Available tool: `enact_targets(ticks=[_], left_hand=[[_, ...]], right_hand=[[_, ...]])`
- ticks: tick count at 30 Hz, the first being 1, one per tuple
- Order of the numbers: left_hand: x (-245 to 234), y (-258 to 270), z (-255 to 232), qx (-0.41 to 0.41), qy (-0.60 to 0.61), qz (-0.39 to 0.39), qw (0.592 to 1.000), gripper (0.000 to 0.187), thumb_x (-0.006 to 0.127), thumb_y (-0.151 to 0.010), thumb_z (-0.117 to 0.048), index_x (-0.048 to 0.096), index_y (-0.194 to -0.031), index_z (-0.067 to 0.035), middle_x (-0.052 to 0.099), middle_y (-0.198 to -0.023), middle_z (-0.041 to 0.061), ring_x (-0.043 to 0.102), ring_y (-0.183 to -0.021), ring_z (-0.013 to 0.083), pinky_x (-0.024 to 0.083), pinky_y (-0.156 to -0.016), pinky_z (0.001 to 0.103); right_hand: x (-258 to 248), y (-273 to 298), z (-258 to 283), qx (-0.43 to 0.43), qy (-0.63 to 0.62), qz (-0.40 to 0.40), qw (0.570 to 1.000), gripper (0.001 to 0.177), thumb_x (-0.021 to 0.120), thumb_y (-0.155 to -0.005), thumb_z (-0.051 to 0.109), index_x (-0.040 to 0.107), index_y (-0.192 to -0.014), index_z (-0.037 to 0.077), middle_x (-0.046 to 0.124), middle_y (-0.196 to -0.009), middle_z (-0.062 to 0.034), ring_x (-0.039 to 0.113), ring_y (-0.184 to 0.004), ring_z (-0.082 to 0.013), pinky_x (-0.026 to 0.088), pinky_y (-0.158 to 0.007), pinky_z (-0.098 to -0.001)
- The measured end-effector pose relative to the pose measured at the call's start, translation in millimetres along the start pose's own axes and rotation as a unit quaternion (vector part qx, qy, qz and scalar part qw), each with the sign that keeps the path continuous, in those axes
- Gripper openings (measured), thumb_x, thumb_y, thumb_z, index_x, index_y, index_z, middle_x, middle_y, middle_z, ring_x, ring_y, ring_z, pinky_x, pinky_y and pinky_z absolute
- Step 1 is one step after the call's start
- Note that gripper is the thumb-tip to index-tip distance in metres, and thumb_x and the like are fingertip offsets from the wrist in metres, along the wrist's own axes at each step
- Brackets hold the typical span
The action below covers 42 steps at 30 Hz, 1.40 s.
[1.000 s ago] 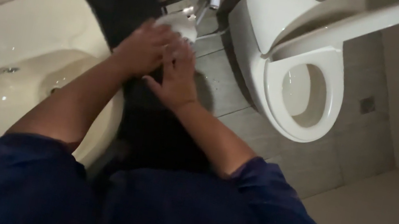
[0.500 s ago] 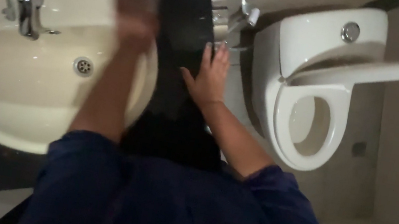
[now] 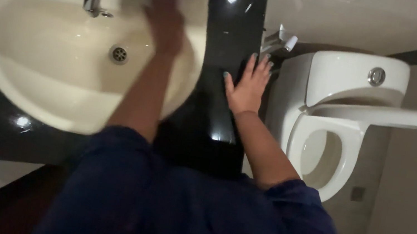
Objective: Cleaning a bathroom sink and the surrounding countertop area using a white cloth.
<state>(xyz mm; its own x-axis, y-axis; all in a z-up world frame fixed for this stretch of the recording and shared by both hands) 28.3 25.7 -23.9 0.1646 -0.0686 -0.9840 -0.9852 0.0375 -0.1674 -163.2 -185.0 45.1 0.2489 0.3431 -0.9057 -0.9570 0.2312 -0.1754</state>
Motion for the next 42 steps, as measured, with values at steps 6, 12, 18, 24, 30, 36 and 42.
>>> enact_targets(ticks=[6, 12, 18, 24, 30, 36, 42], left_hand=[[-24.6, 121.1, -11.8, 0.22, 0.396, 0.007, 0.892, 0.065, 0.061, -0.095, -0.011, 0.042, -0.156, 0.0, 0.034, -0.168, 0.027, 0.032, -0.15, 0.055, 0.025, -0.128, 0.055], [83.4, 196.9, 271.9, 0.225, 0.263, 0.49, 0.8, 0.069, 0.046, -0.103, -0.046, 0.034, -0.158, -0.006, 0.033, -0.165, 0.019, 0.033, -0.153, 0.0339, 0.022, -0.125, 0.041], [-86.4, 127.6, 320.7, 0.027, -0.251, 0.374, 0.892, 0.07, 0.06, -0.088, -0.038, 0.041, -0.153, -0.019, 0.027, -0.167, 0.004, 0.021, -0.155, 0.033, 0.013, -0.117, 0.063], [-12.4, 181.5, 114.5, -0.002, 0.172, 0.489, 0.855, 0.058, 0.04, -0.106, -0.047, 0.052, -0.148, -0.009, 0.05, -0.152, 0.019, 0.047, -0.139, 0.0379, 0.031, -0.116, 0.051], [-50.1, 164.2, 145.6, 0.017, 0.166, 0.451, 0.877, 0.059, 0.045, -0.102, -0.05, 0.052, -0.149, -0.014, 0.056, -0.15, 0.015, 0.049, -0.139, 0.0314, 0.032, -0.116, 0.049], [-82.0, 103.9, 347.9, 0.129, -0.305, 0.358, 0.873, 0.072, 0.065, -0.088, -0.042, 0.047, -0.152, -0.017, 0.043, -0.16, 0.009, 0.031, -0.15, 0.0307, 0.018, -0.116, 0.065], [6.3, 180.6, 226.2, 0.266, 0.168, 0.466, 0.827, 0.051, 0.063, -0.097, -0.037, 0.057, -0.141, -0.012, 0.055, -0.151, 0.017, 0.052, -0.138, 0.0339, 0.038, -0.115, 0.048]], right_hand=[[-1.5, -3.6, -4.3, 0.02, -0.001, 0.014, 1.0, 0.091, 0.071, -0.095, 0.044, 0.025, -0.162, 0.002, 0.017, -0.168, -0.0304, 0.019, -0.152, -0.053, 0.021, -0.125, -0.0596], [2.1, -7.6, -13.2, 0.026, -0.006, 0.017, 1.0, 0.089, 0.069, -0.096, 0.039, 0.023, -0.163, 0.002, 0.017, -0.168, -0.0292, 0.017, -0.154, -0.053, 0.019, -0.126, -0.0575], [5.7, -11.7, -22.4, 0.017, -0.005, 0.008, 1.0, 0.089, 0.07, -0.097, 0.036, 0.022, -0.163, 0.001, 0.017, -0.167, -0.0307, 0.016, -0.154, -0.0525, 0.018, -0.127, -0.0568], [-1.7, -13.8, -11.5, 0.018, 0.055, 0.013, 0.998, 0.083, 0.066, -0.102, 0.04, 0.025, -0.164, 0.006, 0.018, -0.169, -0.0274, 0.014, -0.156, -0.0514, 0.012, -0.123, -0.0683], [0.7, -22.3, 6.5, -0.008, 0.143, 0.053, 0.988, 0.074, 0.06, -0.104, 0.04, 0.032, -0.166, 0.013, 0.015, -0.169, -0.0285, 0.011, -0.154, -0.0541, 0.004, -0.118, -0.0768], [16.6, -20.0, 68.8, -0.093, 0.064, 0.1, 0.989, 0.067, 0.063, -0.097, 0.028, 0.041, -0.158, 0.011, 0.012, -0.171, -0.0285, 0.01, -0.158, -0.0521, 0.009, -0.125, -0.0683], [31.5, -13.1, 99.7, -0.017, 0.041, 0.147, 0.988, 0.071, 0.059, -0.097, 0.025, 0.034, -0.158, -0.003, 0.023, -0.164, -0.0308, 0.017, -0.153, -0.0491, 0.009, -0.125, -0.0617]])
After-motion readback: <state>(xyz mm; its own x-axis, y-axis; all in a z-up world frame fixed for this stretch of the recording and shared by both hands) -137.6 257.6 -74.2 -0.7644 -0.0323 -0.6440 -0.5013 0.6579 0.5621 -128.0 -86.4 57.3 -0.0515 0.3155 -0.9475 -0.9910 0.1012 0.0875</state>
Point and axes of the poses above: each hand's wrist, its own y-axis away from the middle knuckle, its own x-axis out of the palm, z = x × y, the point moved 1 cm from there along -y, towards the middle knuckle
